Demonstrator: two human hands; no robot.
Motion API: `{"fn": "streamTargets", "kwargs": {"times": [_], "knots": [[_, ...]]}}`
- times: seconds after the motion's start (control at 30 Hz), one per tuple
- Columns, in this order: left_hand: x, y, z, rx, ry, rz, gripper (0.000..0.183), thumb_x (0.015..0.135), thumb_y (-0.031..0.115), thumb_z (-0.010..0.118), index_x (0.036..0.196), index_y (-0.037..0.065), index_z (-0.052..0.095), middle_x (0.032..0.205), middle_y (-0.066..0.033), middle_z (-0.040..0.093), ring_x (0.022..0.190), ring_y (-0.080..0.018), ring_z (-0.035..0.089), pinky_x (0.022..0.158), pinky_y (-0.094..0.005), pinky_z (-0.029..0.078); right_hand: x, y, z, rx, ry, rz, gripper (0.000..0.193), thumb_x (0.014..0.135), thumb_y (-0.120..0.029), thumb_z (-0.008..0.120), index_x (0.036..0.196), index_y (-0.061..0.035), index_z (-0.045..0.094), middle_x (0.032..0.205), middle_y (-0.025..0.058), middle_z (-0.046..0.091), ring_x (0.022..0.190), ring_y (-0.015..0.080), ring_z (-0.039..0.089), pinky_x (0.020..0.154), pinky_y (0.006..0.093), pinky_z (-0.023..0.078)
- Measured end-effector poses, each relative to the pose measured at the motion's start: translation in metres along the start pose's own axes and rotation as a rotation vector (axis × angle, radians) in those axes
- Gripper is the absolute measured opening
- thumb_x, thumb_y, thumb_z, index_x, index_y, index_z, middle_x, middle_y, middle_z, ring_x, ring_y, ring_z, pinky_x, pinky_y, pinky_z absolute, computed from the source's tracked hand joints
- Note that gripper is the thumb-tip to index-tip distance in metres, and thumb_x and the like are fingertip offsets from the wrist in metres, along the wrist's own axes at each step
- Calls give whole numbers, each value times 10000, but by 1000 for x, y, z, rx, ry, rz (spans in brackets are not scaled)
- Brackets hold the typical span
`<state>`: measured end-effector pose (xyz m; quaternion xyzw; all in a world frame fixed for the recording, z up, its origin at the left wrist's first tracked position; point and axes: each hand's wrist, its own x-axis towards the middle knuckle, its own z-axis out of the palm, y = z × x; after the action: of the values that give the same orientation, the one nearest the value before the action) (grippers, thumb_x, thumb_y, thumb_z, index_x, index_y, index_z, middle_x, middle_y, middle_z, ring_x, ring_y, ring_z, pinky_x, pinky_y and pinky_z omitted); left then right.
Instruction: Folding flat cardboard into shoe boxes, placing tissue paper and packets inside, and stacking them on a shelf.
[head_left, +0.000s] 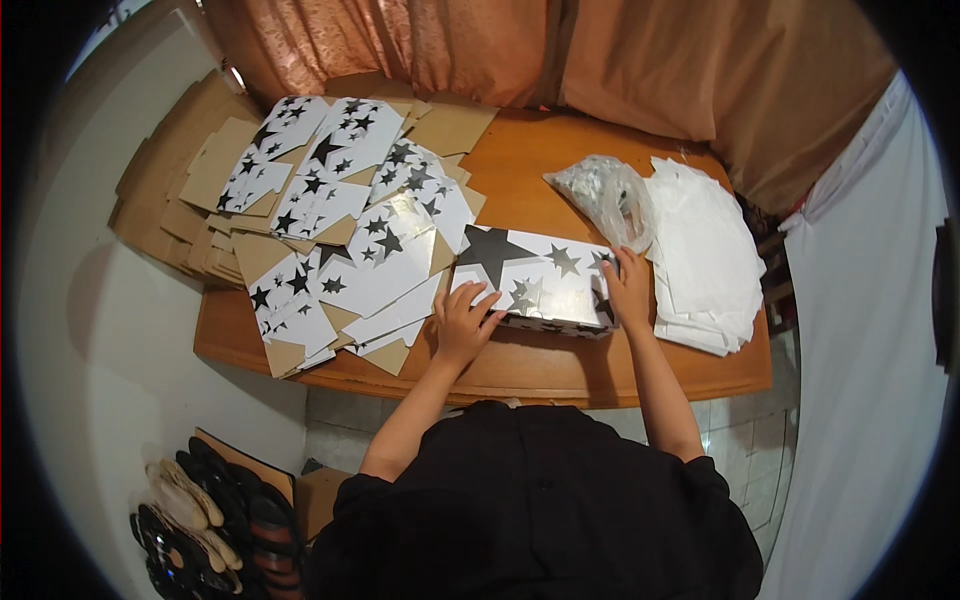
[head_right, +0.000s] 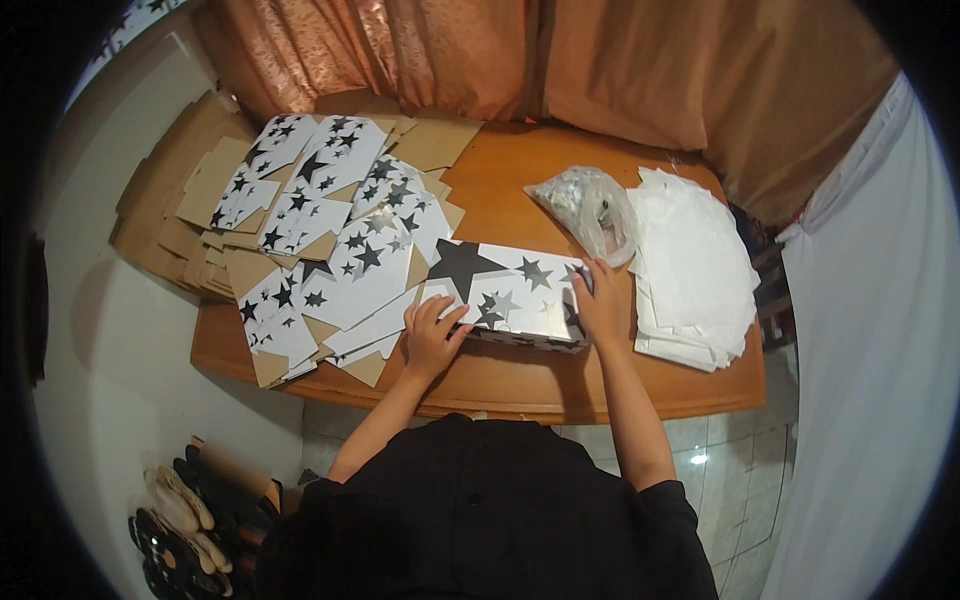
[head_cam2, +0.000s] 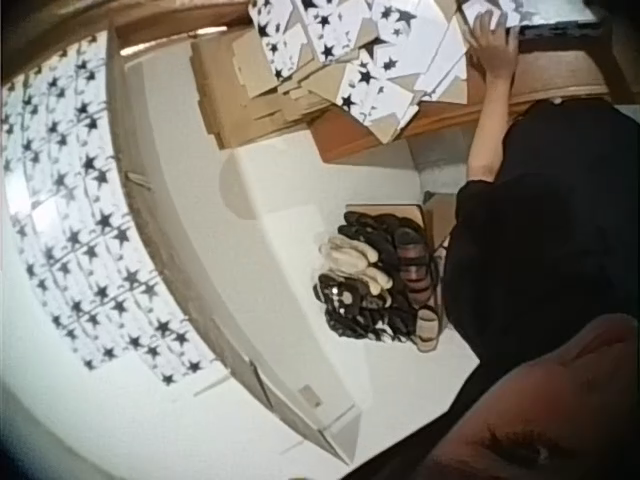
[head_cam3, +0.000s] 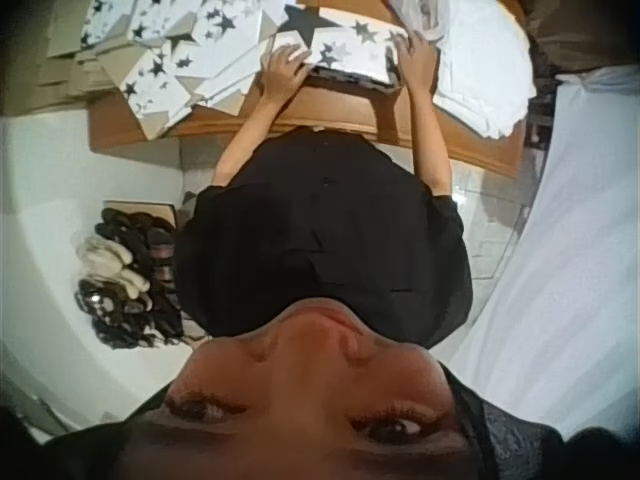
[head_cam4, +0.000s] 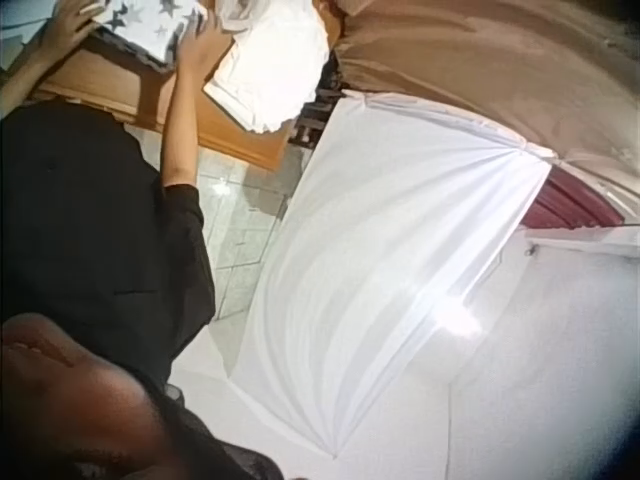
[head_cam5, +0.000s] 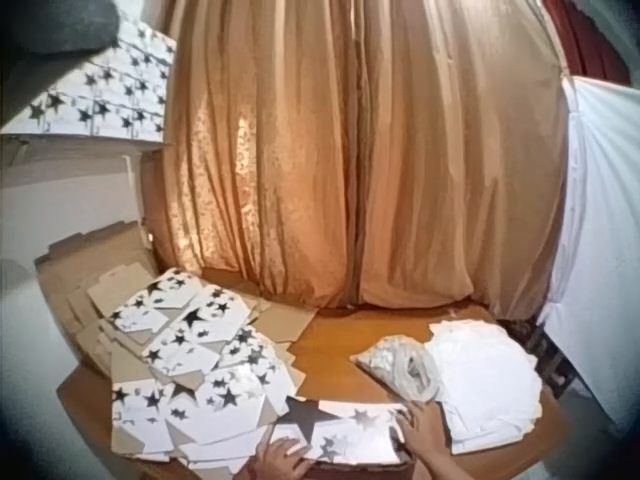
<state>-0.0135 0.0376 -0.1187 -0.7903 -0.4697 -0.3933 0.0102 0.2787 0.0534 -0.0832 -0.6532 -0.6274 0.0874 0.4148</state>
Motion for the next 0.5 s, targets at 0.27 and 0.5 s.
{"fn": "streamTargets", "kwargs": {"times": [0.27, 0.5], "knots": [[-29, 50, 4, -23, 93, -394, 325, 819, 250, 618, 1128, 150, 618, 1323, -172, 367, 1212, -352, 365, 1000, -458, 280, -2, 72, 9, 570, -195, 366, 502, 721, -56, 690, 1154, -26, 438, 1025, 84, 545, 963, 154, 534, 843, 286, 434], [-55, 109, 30, -570, -22, -726, 800, 883, 264, 554, 1433, 6, 33, 1465, -239, 72, 1353, -353, 124, 1094, -421, 128, -38, 59, -22, 729, -535, 481, 547, 723, -169, 760, 1186, -34, 502, 1023, 71, 564, 907, 164, 547, 777, 281, 456]]}}
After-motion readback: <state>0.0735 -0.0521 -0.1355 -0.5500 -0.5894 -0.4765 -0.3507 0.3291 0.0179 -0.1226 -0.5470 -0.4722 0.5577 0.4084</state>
